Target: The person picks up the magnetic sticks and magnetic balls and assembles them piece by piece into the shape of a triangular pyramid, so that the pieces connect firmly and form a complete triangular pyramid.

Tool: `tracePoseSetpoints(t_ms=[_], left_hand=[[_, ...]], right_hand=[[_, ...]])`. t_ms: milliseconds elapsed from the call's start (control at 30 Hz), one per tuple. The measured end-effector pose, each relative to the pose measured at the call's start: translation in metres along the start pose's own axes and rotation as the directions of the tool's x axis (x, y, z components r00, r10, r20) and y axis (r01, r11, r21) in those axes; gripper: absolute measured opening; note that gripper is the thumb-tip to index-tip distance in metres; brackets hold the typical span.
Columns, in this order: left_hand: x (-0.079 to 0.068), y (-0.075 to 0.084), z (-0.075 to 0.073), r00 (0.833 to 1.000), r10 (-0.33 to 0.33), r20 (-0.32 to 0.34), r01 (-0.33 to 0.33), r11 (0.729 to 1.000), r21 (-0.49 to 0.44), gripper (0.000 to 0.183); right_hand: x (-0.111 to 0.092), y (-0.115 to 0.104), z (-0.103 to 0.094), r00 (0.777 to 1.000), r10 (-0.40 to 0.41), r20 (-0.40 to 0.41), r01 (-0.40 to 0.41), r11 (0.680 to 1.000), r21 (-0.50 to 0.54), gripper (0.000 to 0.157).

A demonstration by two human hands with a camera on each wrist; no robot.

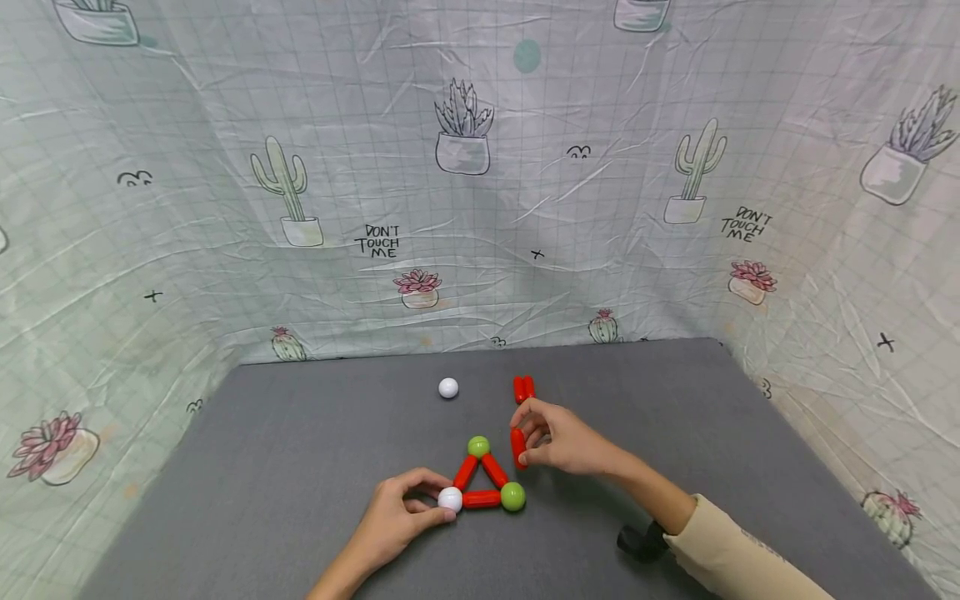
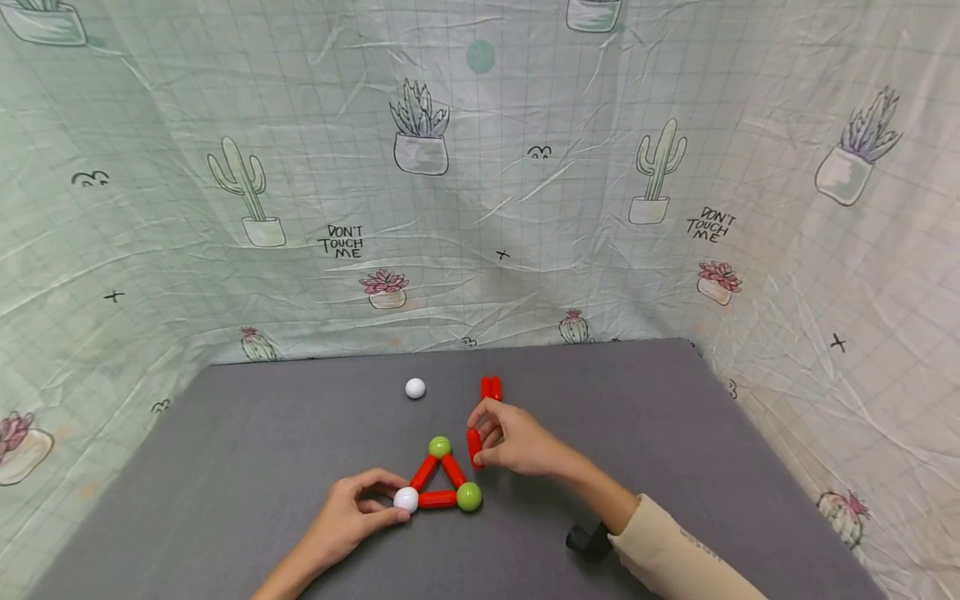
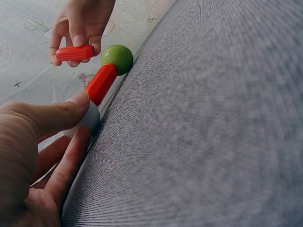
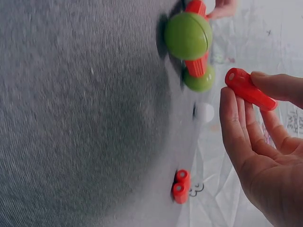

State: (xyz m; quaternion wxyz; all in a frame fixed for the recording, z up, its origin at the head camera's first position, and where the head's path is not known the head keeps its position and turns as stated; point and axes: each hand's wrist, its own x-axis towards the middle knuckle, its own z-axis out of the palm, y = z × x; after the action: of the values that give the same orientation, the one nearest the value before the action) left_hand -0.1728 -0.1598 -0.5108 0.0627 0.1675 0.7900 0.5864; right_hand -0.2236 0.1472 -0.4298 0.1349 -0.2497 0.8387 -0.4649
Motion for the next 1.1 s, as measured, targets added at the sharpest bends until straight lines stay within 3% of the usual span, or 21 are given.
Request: tracePoseSetpoints(t_ms=[600, 1100], left_hand=[[0.001, 0.001, 0.0, 1.0, 0.021, -0.009, -0.02, 1.0, 0.014, 0.036], [0.002, 0.001, 0.0, 1.0, 0.009, -0.003, -0.009, 1.0, 0.005, 0.036]], right_hand=[[-0.005, -0.004, 0.016, 0.996, -0.043, 0.084, 0.038, 0.997, 0.06, 0.031], [-0.006, -0.002, 0.016, 0.99, -0.069, 0.122, 0.061, 0.996, 0.063, 0.023]])
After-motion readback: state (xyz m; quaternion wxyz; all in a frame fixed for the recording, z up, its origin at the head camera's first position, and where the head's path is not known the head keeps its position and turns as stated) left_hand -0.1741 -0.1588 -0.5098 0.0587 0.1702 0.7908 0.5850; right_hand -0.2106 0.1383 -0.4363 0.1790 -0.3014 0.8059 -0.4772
